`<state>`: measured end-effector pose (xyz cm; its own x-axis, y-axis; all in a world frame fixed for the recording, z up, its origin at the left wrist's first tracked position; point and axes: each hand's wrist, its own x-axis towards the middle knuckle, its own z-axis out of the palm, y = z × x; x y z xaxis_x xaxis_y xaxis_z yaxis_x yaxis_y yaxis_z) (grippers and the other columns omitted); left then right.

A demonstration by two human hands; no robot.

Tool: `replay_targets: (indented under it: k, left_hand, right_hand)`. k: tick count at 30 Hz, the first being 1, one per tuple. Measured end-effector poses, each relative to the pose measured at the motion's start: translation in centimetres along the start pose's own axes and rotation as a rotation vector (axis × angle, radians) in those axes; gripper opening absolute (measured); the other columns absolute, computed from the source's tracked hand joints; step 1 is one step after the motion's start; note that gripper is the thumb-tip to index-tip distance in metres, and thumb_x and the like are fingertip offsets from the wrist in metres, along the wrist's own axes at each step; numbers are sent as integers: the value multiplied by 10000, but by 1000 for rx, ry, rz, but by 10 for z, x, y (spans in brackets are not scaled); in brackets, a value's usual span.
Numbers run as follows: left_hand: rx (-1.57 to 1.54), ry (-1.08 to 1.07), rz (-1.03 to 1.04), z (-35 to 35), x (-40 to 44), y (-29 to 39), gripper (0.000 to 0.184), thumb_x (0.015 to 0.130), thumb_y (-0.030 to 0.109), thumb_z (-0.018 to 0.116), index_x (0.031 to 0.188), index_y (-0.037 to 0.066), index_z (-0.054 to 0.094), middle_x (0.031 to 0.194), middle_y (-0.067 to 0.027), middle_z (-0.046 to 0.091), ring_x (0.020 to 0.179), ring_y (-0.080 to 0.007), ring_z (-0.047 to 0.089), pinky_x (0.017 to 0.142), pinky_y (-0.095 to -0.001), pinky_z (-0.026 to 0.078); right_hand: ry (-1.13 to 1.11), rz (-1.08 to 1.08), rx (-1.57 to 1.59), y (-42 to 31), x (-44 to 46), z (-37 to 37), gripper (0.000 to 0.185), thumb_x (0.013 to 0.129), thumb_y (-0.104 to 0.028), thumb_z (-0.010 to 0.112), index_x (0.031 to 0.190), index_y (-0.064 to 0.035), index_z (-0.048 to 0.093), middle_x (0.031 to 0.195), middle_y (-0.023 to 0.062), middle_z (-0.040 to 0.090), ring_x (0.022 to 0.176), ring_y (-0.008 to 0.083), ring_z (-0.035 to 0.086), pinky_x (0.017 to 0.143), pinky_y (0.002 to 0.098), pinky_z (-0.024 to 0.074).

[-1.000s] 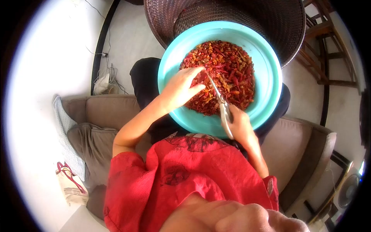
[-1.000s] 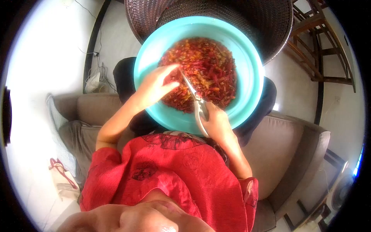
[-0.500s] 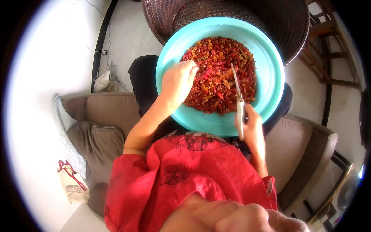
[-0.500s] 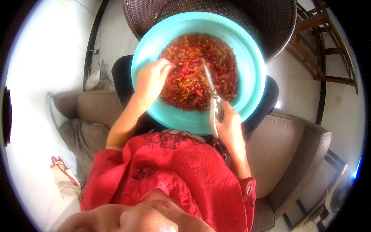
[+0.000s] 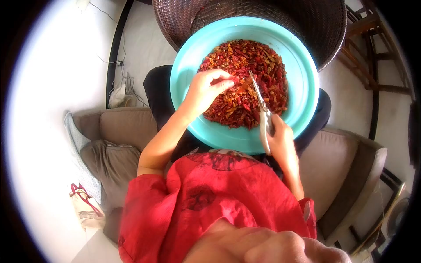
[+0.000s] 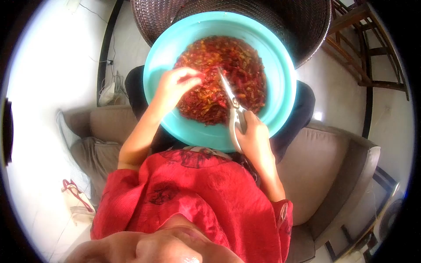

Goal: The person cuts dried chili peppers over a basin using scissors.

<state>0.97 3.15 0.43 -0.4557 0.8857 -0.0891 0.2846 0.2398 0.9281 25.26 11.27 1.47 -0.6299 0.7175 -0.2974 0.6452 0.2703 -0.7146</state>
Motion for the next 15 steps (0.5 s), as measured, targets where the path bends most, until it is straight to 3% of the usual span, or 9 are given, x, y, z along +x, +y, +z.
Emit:
replay_targets:
  k: [1,3,6,9,15]
  left_hand:
    - [-187,-93,-111,-1,-2,3,142,902,92,665,1003,-5,691,928,-62,700,849,-111,627,791,-256,490]
    - [-202,-104,-111,4,-4,6,128,909,72,656,998,-19,672,977,-44,683,885,-108,619,817,-255,489]
    - [-597,-49,-73,16,-3,-4,115,906,58,651,1010,10,638,1009,-35,647,925,-116,597,845,-256,474]
    - [-640,-128,-162,16,-3,-7,81,904,54,652,975,22,632,959,-31,639,891,-115,593,834,-256,472]
    - [-722,-111,-171,14,-4,-11,58,919,58,632,968,33,614,947,-31,638,881,-123,600,825,-260,482]
  right_hand:
    - [0,-2,2,0,2,2,249,808,-172,670,881,30,544,821,259,603,751,437,603,663,463,470]
    - [1,-43,4,-1,6,5,251,794,-164,678,885,26,543,830,261,608,765,444,605,680,474,474]
    - [-23,-70,34,-7,5,11,251,809,-170,677,890,26,542,837,264,612,777,448,607,697,480,476]
    - [-77,-79,117,-9,4,15,260,832,-191,669,906,24,543,833,264,609,780,449,607,697,475,475]
    - [-296,37,282,5,4,11,309,870,-251,627,999,9,523,871,228,580,777,336,567,736,394,464]
